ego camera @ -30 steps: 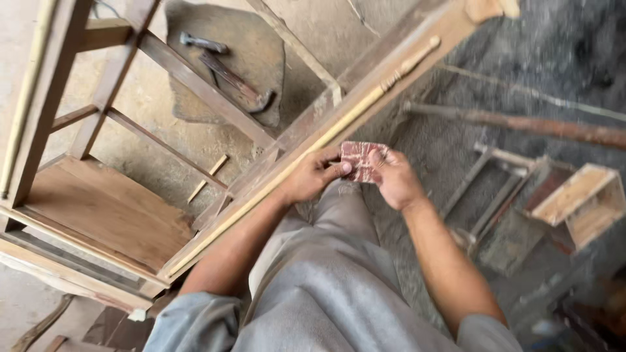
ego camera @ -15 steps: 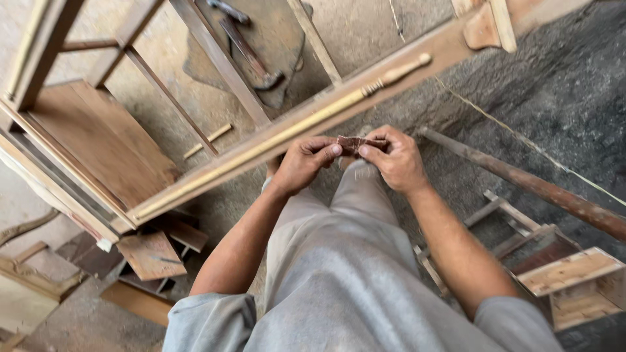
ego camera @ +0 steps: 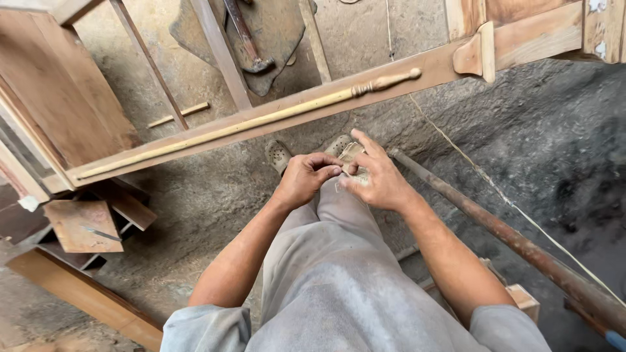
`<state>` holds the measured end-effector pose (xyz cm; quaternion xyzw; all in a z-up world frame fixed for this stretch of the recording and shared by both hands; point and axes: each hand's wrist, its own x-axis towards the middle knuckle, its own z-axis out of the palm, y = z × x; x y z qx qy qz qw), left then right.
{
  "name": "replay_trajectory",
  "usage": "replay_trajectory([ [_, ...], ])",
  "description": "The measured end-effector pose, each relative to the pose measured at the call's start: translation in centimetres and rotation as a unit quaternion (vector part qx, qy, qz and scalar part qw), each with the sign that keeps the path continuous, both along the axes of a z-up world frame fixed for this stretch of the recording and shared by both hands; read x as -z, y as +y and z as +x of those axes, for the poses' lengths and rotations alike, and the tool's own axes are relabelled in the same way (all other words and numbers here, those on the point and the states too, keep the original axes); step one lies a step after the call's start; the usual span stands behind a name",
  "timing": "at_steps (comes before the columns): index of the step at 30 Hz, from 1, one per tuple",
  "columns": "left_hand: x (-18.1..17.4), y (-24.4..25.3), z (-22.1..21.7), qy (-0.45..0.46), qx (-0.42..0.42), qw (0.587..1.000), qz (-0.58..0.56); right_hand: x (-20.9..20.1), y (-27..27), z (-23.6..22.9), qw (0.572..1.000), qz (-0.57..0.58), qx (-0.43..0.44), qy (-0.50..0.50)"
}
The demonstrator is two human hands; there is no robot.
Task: The person sands the wooden trim and decorative elements of a furniture frame by hand using a piece of sandpaper.
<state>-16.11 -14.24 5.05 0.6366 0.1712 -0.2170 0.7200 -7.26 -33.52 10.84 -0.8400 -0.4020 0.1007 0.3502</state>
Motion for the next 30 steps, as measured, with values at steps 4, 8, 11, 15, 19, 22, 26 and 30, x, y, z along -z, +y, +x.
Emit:
replay_trajectory([
  [4,-0.5,0.9,-0.6,-0.031,-0.013,0.993,0.111,1.0,1.7,-1.3,0.965,-0.047,0.088,0.243],
  [8,-0.7,2.7,-1.1,-0.096,-0.034,0.992,0.076,-0.1,3.7,-2.1,0.879,-0.183,0.239,0.371],
  [11,-1.3,3.8,-1.1,-0.114,-0.045,0.992,0.011,1.2,3.4,-1.0,0.819,0.050,0.163,0.548],
  [15,-1.5,5.3,0.8,-0.044,-0.021,0.998,-0.029,3.6,3.3,-3.3,0.781,0.090,0.210,0.581],
  [19,-0.5,6.0,1.4,-0.077,0.043,0.996,-0.016,4.2,2.1,-3.7,0.791,0.107,0.219,0.561],
  [22,0.5,6.1,2.3,-0.083,0.080,0.993,-0.028,4.1,2.1,-1.9,0.832,0.047,0.157,0.530],
  [26,3.3,6.9,2.8,-0.127,0.043,0.989,0.062,4.4,3.8,-1.4,0.783,0.100,0.282,0.546],
  [30,10.6,13.1,3.6,-0.326,-0.017,0.845,0.425,4.1,3.4,3.8,0.868,0.020,0.408,0.282],
])
